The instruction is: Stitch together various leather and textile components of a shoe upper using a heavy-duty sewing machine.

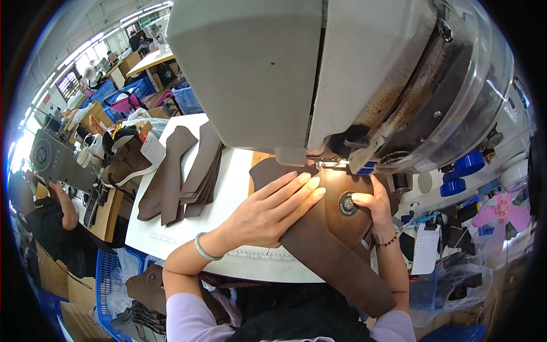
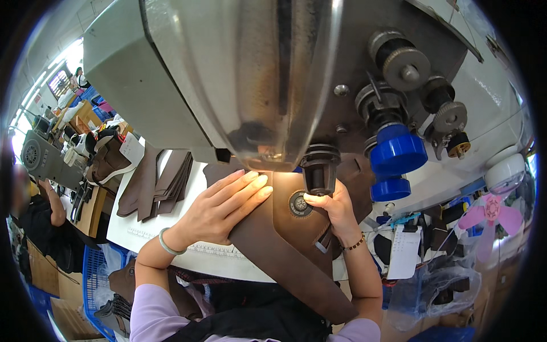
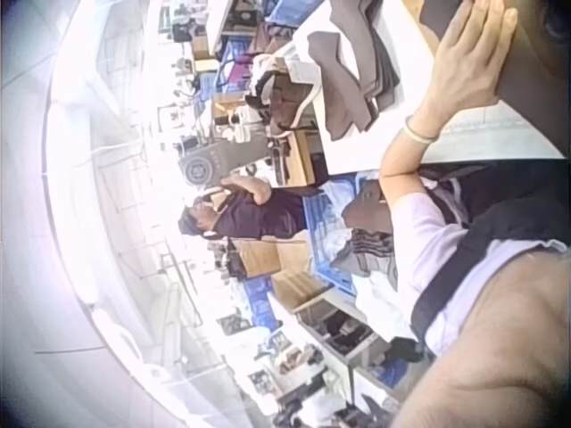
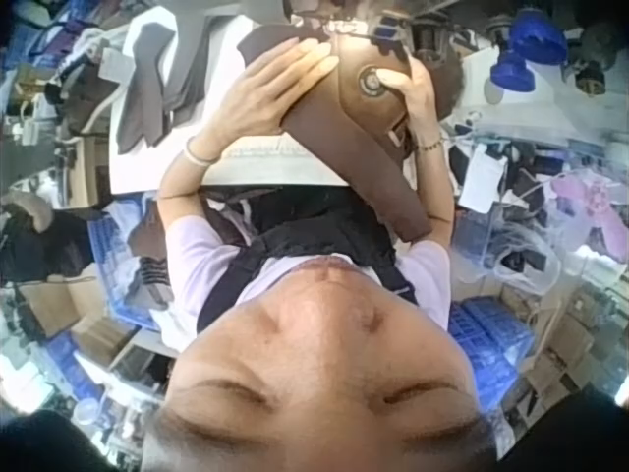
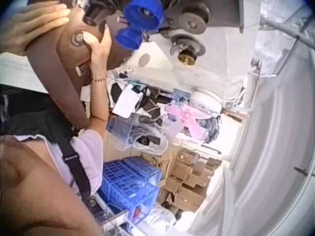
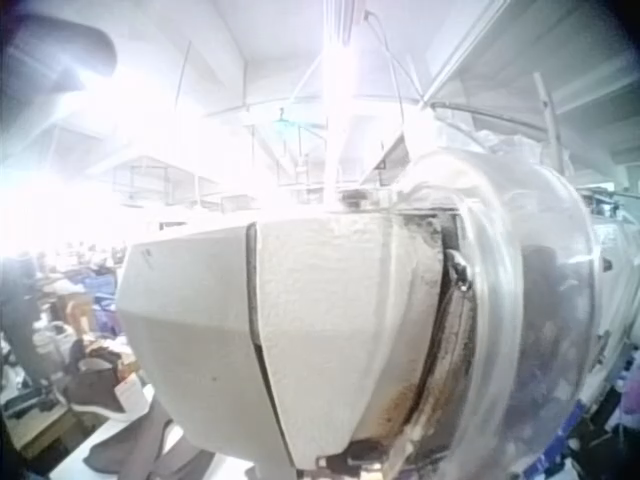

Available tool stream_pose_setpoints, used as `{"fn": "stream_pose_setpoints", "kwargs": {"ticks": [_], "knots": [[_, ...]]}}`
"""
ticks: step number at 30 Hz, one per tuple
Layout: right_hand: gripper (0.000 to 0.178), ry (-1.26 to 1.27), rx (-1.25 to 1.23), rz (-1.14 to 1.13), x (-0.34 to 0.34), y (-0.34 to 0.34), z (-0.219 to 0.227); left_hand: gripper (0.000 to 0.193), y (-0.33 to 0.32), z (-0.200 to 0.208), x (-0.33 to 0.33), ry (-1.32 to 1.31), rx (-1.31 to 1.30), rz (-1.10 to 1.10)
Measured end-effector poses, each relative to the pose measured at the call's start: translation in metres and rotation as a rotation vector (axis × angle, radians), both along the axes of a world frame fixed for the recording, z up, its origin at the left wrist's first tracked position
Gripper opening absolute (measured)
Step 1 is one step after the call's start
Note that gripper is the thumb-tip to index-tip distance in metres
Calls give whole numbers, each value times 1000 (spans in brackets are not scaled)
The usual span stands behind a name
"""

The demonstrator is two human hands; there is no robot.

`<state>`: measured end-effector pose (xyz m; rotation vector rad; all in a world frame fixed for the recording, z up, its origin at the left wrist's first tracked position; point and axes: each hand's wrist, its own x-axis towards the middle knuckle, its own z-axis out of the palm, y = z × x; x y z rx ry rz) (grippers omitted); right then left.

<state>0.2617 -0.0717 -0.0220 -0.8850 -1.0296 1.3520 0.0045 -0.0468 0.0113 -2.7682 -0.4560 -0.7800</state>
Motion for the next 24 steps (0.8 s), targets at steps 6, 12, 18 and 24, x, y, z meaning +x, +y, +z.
{"fn": "stream_pose_setpoints", "kwargs": {"ticks": [6,12,18,24], "knots": [[28,-12,32,21,2,1,-1,62,2,1,-1,-3,8,-18],[25,18,27,22,0,0,-1,61,-1,2,-1,-16,-6,-17],[22,34,17,7,-2,0,0,67,-1,4,-1,-2,-78,-17],[24,40,-5,-7,-1,0,0,67,-4,3,2,-49,-68,9]]}}
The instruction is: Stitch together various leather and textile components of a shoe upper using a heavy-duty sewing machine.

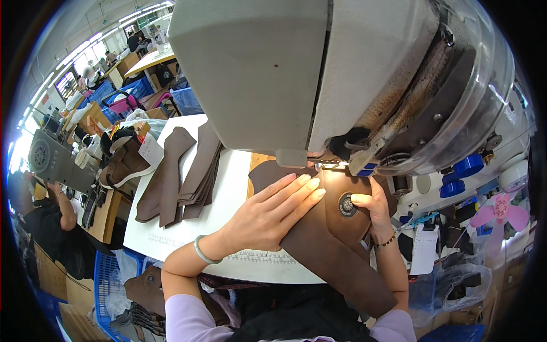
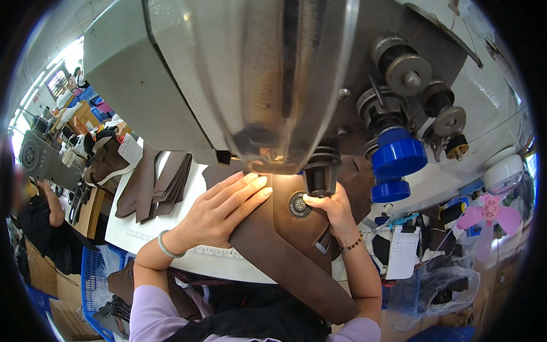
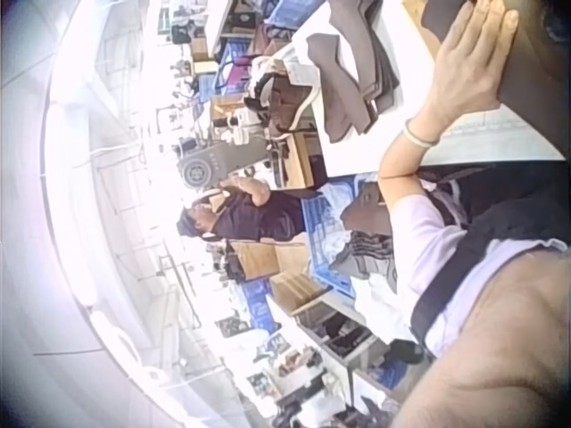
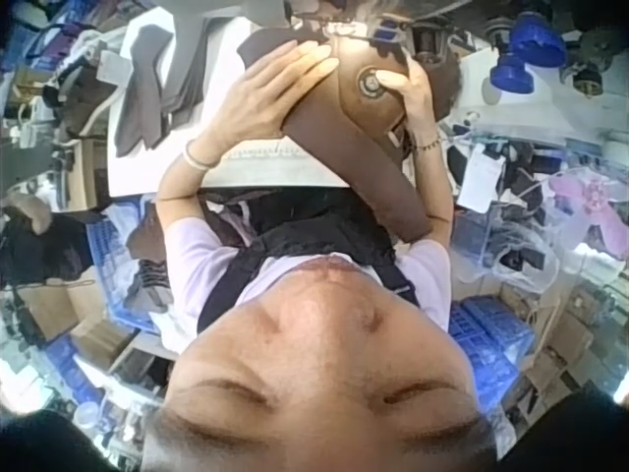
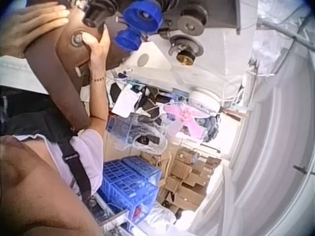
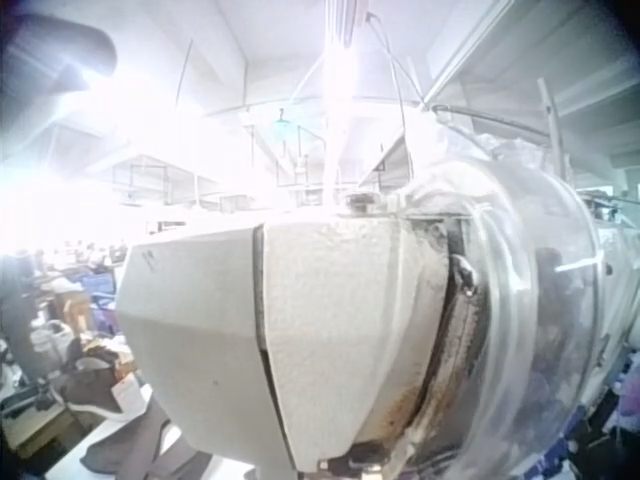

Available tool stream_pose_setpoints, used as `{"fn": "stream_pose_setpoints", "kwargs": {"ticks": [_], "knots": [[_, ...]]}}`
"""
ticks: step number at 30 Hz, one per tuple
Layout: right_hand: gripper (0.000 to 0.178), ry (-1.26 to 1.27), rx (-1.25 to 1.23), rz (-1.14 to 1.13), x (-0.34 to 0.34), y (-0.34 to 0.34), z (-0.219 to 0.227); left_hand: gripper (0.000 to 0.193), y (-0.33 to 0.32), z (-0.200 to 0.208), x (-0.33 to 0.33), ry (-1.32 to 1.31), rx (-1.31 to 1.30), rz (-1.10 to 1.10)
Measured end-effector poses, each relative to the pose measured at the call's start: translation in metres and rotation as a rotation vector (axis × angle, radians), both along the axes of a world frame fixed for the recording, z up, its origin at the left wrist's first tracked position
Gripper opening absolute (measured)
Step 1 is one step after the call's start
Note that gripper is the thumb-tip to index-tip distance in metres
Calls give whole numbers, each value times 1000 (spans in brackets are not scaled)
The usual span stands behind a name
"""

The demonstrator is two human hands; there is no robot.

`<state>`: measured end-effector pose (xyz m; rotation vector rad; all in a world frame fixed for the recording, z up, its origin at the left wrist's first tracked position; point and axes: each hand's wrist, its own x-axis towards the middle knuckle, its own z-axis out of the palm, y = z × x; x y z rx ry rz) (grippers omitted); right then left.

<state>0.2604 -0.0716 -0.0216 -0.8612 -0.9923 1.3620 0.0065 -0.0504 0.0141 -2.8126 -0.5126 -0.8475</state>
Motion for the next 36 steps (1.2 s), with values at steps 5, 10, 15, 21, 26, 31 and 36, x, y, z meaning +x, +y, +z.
{"fn": "stream_pose_setpoints", "kwargs": {"ticks": [5,10,15,21,26,31,36], "knots": [[27,2,-12,-21,1,2,-1,65,1,1,-1,34,3,1],[28,-20,-11,-4,3,2,-3,66,2,2,-2,-4,-39,-23],[27,-32,1,-23,1,2,-4,67,2,2,-2,0,-32,-22],[23,4,23,8,0,1,-3,70,2,2,-1,-3,-38,-19],[25,5,19,-27,-1,2,-7,71,2,2,-1,-20,-55,-26],[33,-5,15,11,1,3,-8,70,2,3,-1,-6,-63,-18],[39,-25,13,32,1,1,-8,70,2,4,0,-15,-82,-30]]}}
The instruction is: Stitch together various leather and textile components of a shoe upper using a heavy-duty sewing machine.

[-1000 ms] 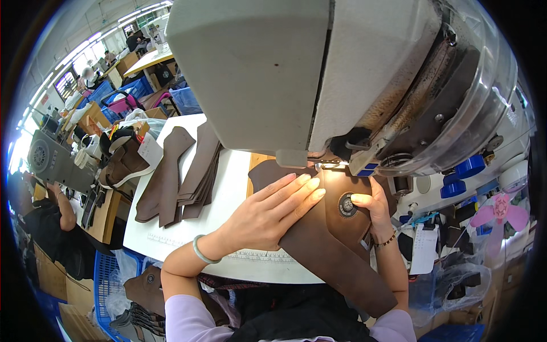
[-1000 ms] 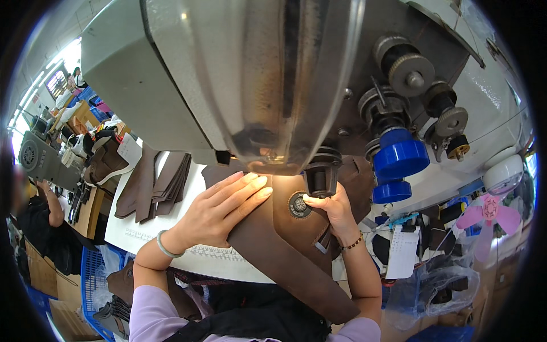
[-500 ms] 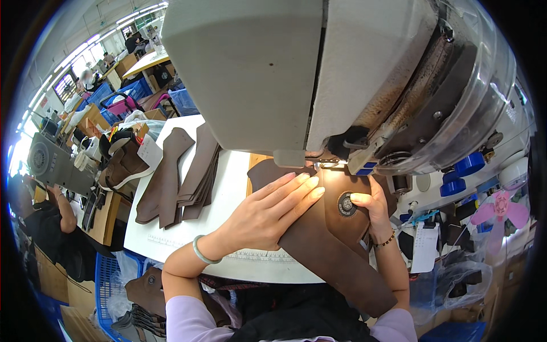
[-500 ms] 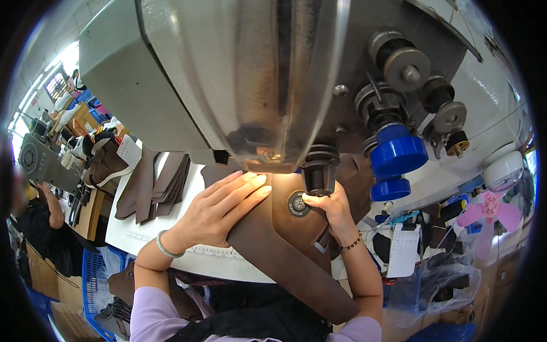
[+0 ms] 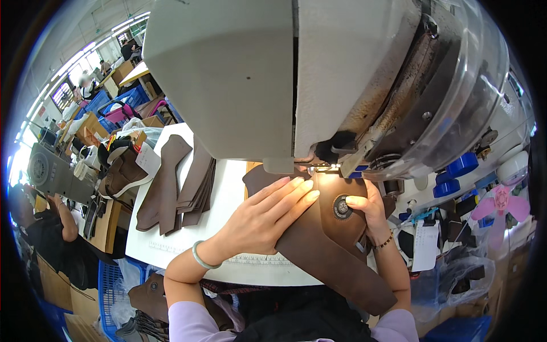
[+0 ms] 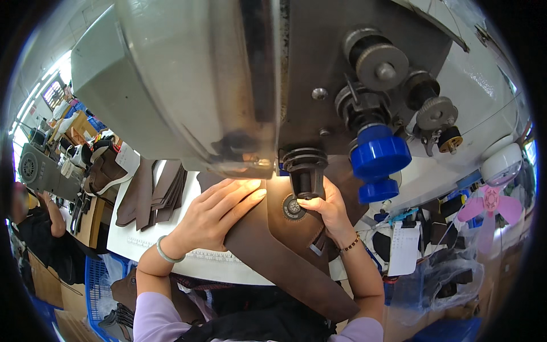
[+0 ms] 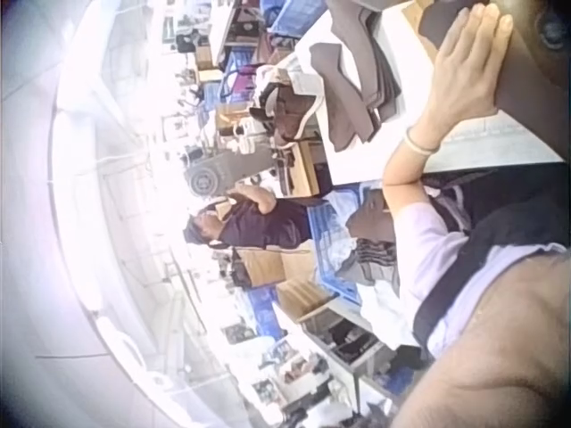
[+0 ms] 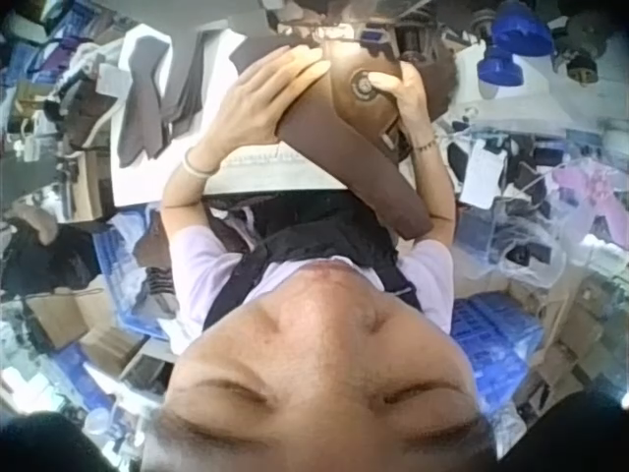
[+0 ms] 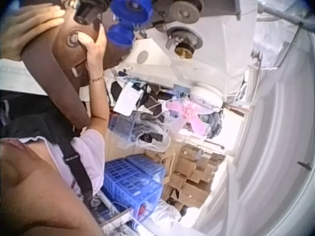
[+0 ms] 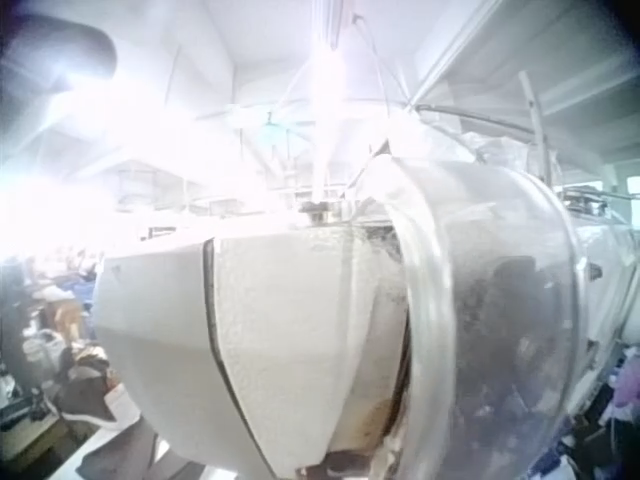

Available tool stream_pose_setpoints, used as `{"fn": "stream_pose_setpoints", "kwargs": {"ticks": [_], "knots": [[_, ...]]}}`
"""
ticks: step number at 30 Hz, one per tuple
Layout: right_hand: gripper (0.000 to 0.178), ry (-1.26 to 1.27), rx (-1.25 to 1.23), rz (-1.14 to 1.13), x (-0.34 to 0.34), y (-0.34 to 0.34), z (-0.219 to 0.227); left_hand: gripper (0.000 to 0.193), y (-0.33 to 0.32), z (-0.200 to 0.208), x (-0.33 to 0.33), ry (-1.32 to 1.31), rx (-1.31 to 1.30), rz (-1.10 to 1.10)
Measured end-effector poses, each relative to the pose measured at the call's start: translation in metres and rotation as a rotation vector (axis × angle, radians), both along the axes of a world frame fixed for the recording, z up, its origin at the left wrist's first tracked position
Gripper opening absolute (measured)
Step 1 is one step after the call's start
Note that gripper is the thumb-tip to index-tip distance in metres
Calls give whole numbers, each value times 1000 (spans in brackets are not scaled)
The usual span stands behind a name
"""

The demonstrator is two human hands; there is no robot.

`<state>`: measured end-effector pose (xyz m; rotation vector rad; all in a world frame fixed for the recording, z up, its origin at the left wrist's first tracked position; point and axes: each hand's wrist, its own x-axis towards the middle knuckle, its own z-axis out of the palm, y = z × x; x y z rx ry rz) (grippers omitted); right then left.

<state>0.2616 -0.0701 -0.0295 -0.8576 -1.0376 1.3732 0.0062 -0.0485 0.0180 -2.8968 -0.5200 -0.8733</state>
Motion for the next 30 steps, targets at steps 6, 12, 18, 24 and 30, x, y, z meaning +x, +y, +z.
{"fn": "stream_pose_setpoints", "kwargs": {"ticks": [6,12,18,24,30], "knots": [[38,-7,39,3,-2,-1,0,71,2,0,-1,14,42,9],[36,32,16,-16,-4,-4,5,72,1,4,-1,10,19,9],[37,-44,-15,-14,0,-5,8,76,2,7,-1,-18,-30,0],[36,-40,46,0,-2,-2,5,73,2,1,-1,-31,-4,10],[45,-42,22,-21,0,-1,7,69,13,0,-2,-20,17,9]]}}
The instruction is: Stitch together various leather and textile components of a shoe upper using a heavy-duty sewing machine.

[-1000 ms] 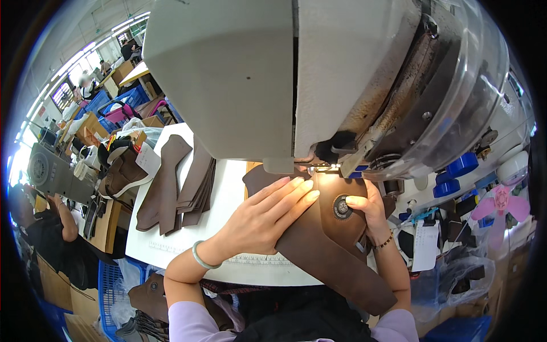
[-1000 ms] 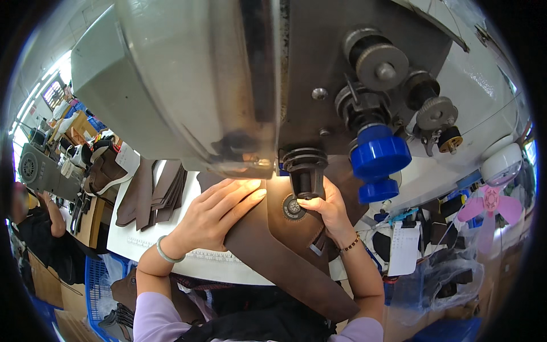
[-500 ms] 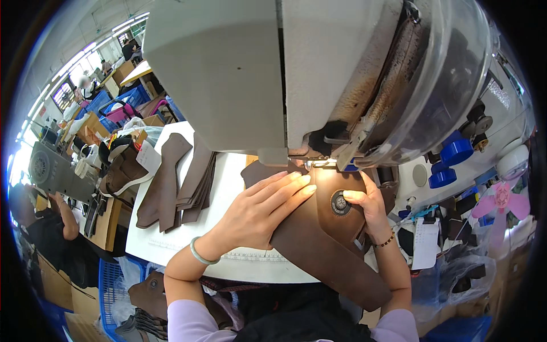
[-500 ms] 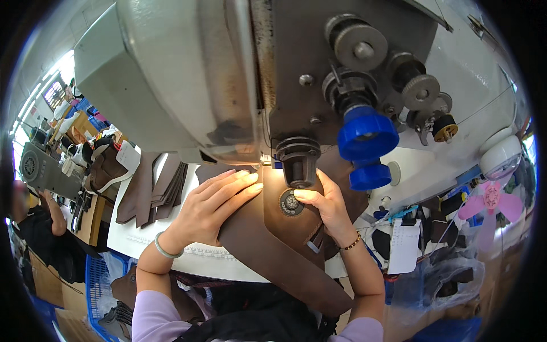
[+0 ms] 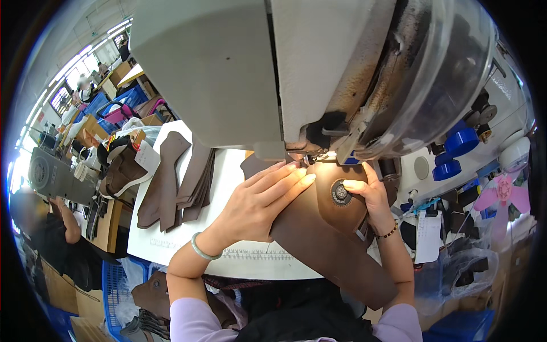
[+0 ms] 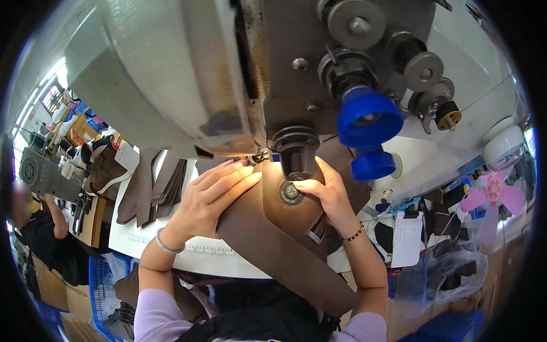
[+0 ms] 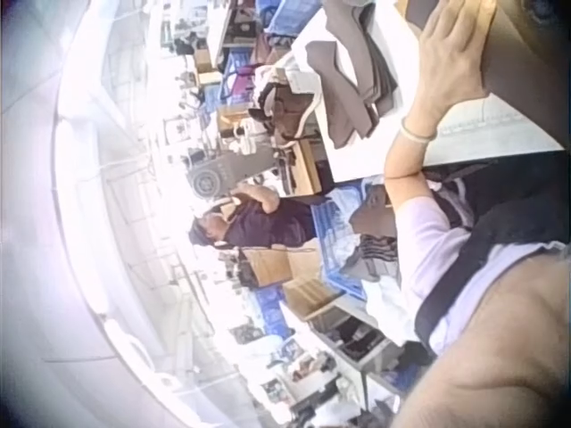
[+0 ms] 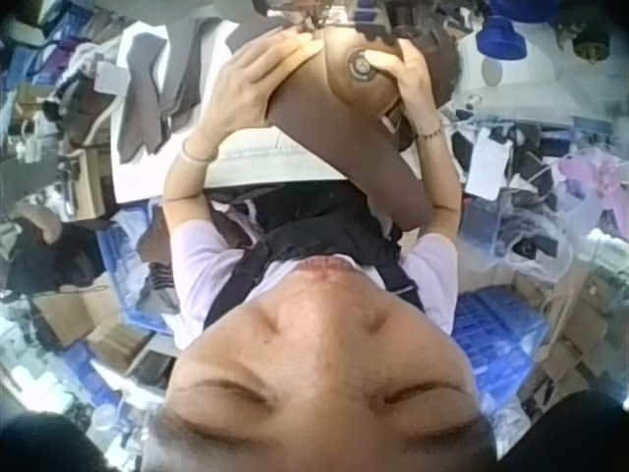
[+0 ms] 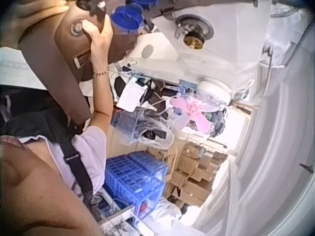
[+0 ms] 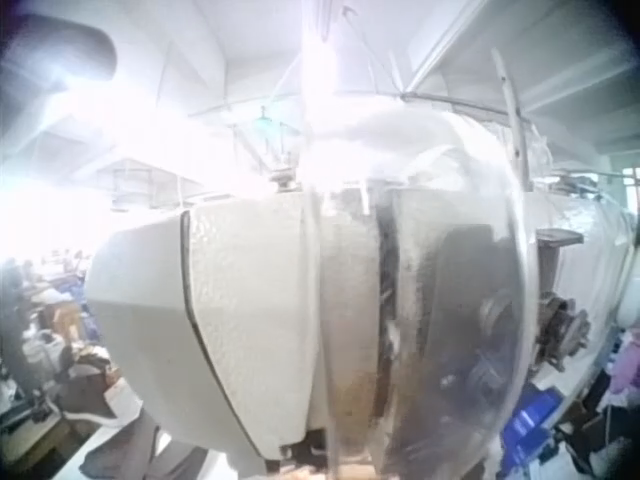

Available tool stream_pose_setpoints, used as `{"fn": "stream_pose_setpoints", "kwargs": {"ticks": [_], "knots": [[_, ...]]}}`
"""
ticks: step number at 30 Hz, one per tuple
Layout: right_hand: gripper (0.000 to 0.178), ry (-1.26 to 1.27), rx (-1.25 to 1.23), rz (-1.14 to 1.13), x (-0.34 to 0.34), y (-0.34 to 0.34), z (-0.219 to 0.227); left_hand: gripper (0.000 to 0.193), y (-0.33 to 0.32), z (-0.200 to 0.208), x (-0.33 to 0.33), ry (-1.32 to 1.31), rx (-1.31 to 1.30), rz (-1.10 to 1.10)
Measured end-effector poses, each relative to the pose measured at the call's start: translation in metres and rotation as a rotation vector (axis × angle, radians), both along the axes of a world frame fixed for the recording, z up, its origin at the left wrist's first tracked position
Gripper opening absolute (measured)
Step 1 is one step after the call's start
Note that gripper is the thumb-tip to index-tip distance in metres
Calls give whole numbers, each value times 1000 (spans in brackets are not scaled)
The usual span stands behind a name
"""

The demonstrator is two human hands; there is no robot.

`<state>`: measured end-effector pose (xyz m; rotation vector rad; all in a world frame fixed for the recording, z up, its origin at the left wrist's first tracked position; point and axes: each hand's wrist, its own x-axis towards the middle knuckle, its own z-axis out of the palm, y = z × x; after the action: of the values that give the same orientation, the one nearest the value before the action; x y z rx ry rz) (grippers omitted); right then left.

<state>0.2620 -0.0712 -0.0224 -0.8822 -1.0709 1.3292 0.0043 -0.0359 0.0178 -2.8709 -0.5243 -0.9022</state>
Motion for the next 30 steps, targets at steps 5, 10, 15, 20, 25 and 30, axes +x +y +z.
{"fn": "stream_pose_setpoints", "kwargs": {"ticks": [5,10,15,20,25,30], "knots": [[49,-13,-84,-79,0,-2,-3,74,-8,2,-1,12,-44,-1],[53,-29,-7,69,5,0,-1,75,-10,3,-1,22,-42,5],[57,107,-115,365,16,8,1,72,-17,-4,-2,94,-4,76],[70,-51,-171,548,25,13,3,49,-22,-22,1,165,376,57],[60,-18,-111,530,30,18,7,42,-14,-39,6,-224,115,-35],[60,42,-147,525,30,15,5,43,-15,-46,11,-402,-8,-124]]}}
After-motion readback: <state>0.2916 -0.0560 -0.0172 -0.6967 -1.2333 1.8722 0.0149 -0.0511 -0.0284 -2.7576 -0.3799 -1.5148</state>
